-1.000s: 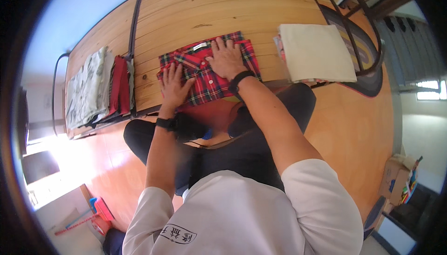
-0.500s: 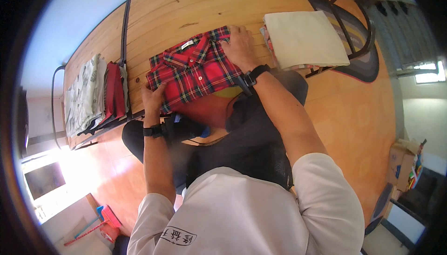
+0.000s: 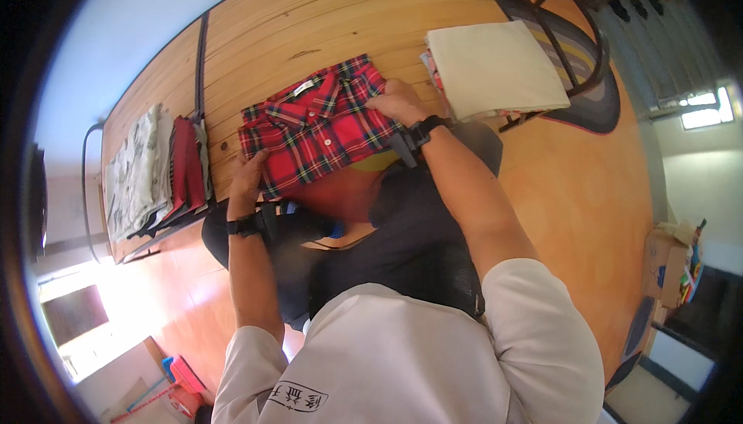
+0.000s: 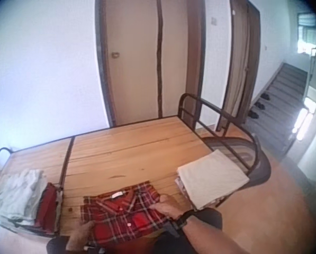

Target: Folding a red plaid shirt on a wooden table.

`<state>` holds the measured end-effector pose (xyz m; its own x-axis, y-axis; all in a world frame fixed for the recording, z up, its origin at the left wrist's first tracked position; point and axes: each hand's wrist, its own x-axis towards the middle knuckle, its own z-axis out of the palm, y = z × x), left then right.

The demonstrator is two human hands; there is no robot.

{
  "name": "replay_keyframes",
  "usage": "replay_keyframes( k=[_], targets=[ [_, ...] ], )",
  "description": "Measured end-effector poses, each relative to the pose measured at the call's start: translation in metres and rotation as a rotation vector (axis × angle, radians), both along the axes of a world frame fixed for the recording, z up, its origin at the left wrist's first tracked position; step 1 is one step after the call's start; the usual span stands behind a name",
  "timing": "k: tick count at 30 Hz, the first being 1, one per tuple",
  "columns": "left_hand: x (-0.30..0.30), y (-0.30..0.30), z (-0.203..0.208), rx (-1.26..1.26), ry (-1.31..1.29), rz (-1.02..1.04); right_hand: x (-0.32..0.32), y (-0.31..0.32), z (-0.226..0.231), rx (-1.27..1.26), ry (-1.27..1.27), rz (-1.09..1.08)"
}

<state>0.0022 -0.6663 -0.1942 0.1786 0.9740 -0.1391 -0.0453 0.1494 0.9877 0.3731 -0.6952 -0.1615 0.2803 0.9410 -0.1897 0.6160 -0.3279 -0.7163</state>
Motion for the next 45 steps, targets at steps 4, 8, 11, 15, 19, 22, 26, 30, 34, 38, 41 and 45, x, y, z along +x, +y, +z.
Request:
replay_keyframes(
  k=[4,8,11,15,19,22,26,30,34,38,41,45],
  targets=[
    [0.028,0.002,0.001,0.057,-0.043,-0.074,0.025,-0.012,-0.005,0.058,0.058,-0.057],
    [0.057,-0.004,0.024,-0.063,-0.053,-0.072,0.052,-0.018,-0.005,0.109,0.237,-0.084],
    [0.053,-0.007,0.023,-0.063,-0.198,-0.16,0.052,-0.017,0.004,0.219,0.468,0.017],
    [0.054,-0.024,0.055,0.023,-0.207,-0.178,0.052,-0.014,0.04,0.323,0.38,0.057],
    [0.101,-0.05,0.103,0.093,-0.256,-0.213,0.087,-0.047,0.078,0.377,0.511,0.067],
    [0.146,-0.048,0.123,0.161,-0.276,-0.272,0.128,-0.076,0.093,0.448,0.401,0.03],
    [0.225,-0.059,0.134,0.185,-0.371,-0.338,0.189,-0.114,0.106,0.545,0.218,-0.083],
    [0.291,-0.05,0.129,0.226,-0.369,-0.451,0.224,-0.131,0.092,0.559,0.062,-0.232],
    [0.332,-0.032,0.107,0.221,-0.361,-0.486,0.245,-0.13,0.071,0.609,0.028,-0.317],
    [0.362,-0.02,0.102,0.132,-0.355,-0.498,0.283,-0.13,0.064,0.603,0.212,-0.319],
    [0.387,-0.018,0.108,0.155,-0.367,-0.541,0.317,-0.127,0.076,0.532,0.015,-0.275],
    [0.398,-0.01,0.125,0.246,-0.418,-0.534,0.298,-0.119,0.161,0.638,0.222,-0.074]
  ],
)
